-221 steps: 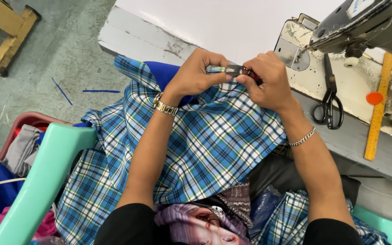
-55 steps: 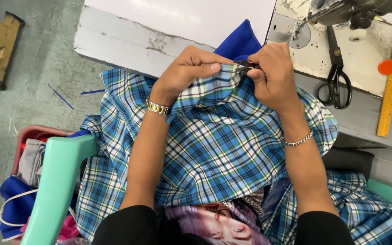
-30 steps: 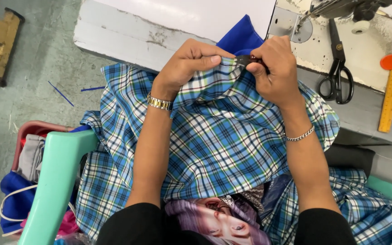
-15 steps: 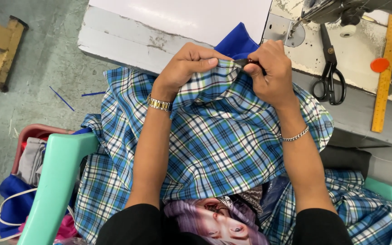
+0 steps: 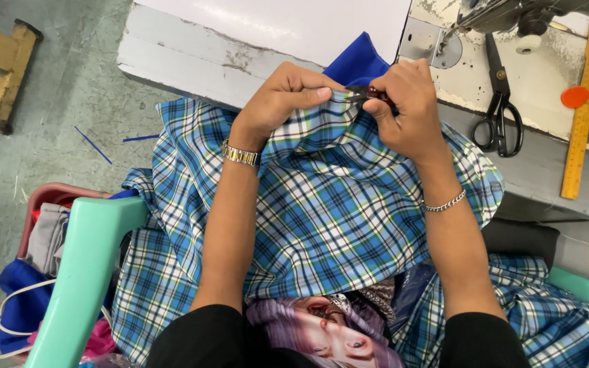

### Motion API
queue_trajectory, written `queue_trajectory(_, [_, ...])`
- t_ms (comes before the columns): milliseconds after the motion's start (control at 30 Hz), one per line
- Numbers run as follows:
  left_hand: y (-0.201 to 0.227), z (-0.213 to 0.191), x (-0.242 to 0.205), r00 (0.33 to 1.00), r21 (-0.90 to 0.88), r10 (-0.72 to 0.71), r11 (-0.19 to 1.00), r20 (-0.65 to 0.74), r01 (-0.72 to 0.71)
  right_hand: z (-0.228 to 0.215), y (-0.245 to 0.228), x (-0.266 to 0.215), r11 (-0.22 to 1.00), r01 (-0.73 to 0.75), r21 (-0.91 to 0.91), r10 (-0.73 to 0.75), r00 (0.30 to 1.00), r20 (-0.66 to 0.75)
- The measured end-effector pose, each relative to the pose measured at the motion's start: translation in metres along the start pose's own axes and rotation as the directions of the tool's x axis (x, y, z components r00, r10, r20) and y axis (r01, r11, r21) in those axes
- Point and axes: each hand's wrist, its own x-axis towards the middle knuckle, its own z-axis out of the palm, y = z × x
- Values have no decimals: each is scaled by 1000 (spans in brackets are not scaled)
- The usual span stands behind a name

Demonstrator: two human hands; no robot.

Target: Trimming loose threads and excess seam allowance from a plaid shirt using hand-held snips.

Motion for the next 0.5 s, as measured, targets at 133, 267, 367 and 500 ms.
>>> queue_trajectory(133, [2, 1, 0, 1000, 15, -3, 1000, -1, 3, 2, 2, -2, 1000, 4, -5, -4, 1000, -8])
queue_trajectory(267, [2, 2, -1, 1000, 17, 16, 1000, 11, -16, 1, 0, -1, 1000, 15, 7, -14, 1000, -8])
queue_trajectory(367, [-3, 0, -1, 1000, 0, 19, 1000, -2, -19, 2, 0, 0, 1000, 22, 2, -22, 1000, -3])
queue_trajectory(500, [-6, -1, -1, 1000, 0, 19, 1000, 2, -19, 2, 1, -1, 1000, 21, -13, -21, 1000, -8])
